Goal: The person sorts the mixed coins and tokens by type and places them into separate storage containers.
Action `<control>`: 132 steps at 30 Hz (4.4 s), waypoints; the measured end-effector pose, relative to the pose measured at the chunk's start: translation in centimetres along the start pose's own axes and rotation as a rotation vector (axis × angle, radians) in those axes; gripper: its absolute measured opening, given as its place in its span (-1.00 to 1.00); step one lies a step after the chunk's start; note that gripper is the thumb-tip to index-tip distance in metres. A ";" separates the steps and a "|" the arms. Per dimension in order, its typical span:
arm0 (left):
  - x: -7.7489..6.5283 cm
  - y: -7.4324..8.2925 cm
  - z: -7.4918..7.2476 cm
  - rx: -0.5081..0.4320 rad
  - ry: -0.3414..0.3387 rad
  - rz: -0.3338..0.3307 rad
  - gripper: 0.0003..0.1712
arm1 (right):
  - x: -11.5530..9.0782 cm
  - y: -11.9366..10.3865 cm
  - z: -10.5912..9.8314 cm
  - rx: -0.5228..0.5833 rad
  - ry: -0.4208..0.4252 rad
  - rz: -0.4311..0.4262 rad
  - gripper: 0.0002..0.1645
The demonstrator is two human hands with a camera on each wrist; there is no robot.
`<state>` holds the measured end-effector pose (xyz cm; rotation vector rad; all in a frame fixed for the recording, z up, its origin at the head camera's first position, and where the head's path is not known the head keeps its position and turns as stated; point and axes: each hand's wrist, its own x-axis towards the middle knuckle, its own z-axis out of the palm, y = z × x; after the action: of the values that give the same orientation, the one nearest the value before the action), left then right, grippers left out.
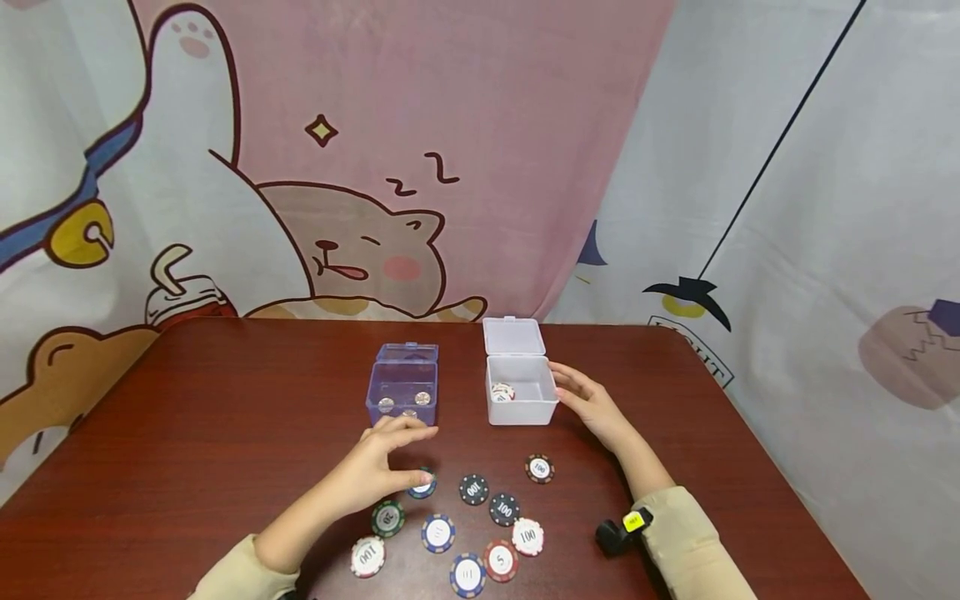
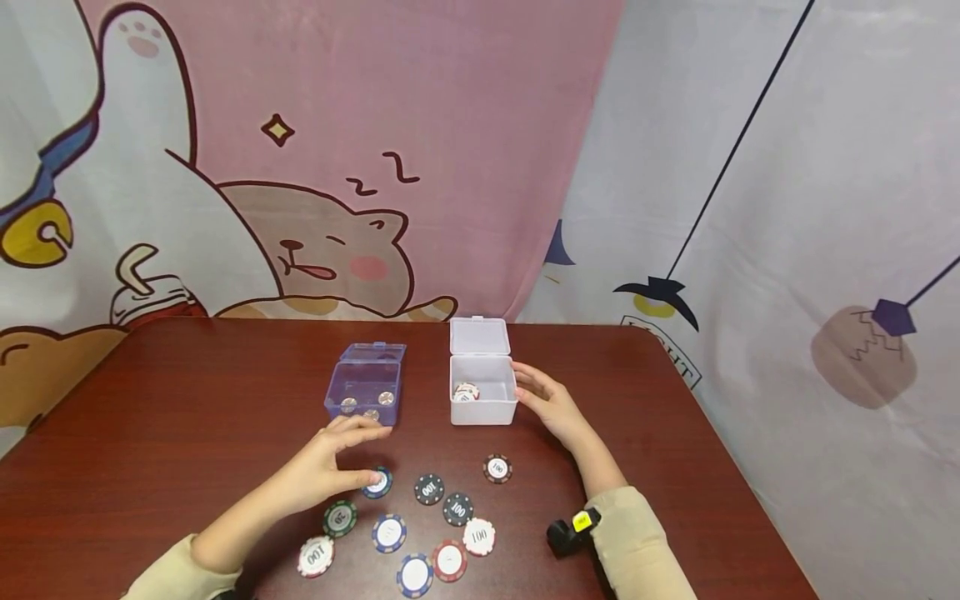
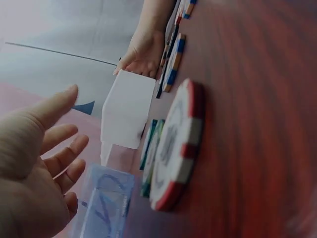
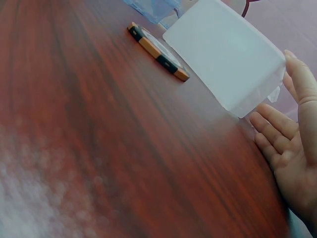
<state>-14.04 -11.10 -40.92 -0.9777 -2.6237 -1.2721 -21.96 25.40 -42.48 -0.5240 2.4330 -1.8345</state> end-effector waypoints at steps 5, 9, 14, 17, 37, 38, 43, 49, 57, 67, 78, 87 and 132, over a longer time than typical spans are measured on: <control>-0.3 -0.7 0.4 0.000 -0.039 -0.035 -0.36 | 0.4 1.5 -0.2 0.017 0.005 -0.006 -0.42; -0.5 -1.3 0.7 -0.014 -0.071 -0.059 -0.37 | 0.7 2.8 -0.4 0.025 0.016 -0.015 -0.42; -0.7 -1.9 0.9 -0.029 -0.106 -0.072 -0.41 | 0.7 3.0 -0.4 0.018 0.021 -0.019 -0.43; -0.7 -2.2 0.9 -0.025 -0.122 -0.079 -0.40 | 0.7 3.0 -0.4 0.016 0.022 -0.014 -0.43; -0.8 -3.0 1.5 0.042 -0.143 -0.060 -0.46 | 0.0 0.1 0.1 0.005 0.011 -0.002 -0.42; -0.8 -3.0 1.5 0.041 -0.139 -0.059 -0.47 | 0.0 0.1 0.0 0.006 0.010 -0.001 -0.42; -0.8 -2.8 1.5 0.040 -0.127 -0.055 -0.52 | 0.0 0.0 0.1 0.007 0.009 -0.003 -0.42; -0.7 -2.7 1.5 0.062 -0.113 -0.046 -0.54 | 0.0 -0.1 0.1 0.017 0.004 -0.013 -0.43; -0.8 -2.7 1.3 0.053 -0.104 -0.030 -0.56 | 0.0 -0.2 0.2 0.039 -0.003 -0.029 -0.43; -0.1 -1.6 1.1 0.024 -0.053 -0.010 -0.57 | 0.0 0.1 0.1 0.013 0.003 -0.017 -0.42; 1.2 0.3 0.9 -0.030 -0.021 -0.032 -0.56 | 0.7 3.2 -0.4 0.024 0.025 -0.028 -0.42; 2.8 1.8 1.3 -0.023 -0.004 -0.001 -0.55 | 0.6 3.1 -0.3 0.020 0.031 -0.035 -0.43; 14.2 1.9 5.1 0.130 0.135 -0.043 -0.52 | 0.6 3.0 -0.5 -0.005 0.024 -0.019 -0.43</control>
<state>-23.22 0.78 -38.38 -0.7906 -2.5983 -1.1170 -23.37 26.36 -45.11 -0.5312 2.4573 -1.8525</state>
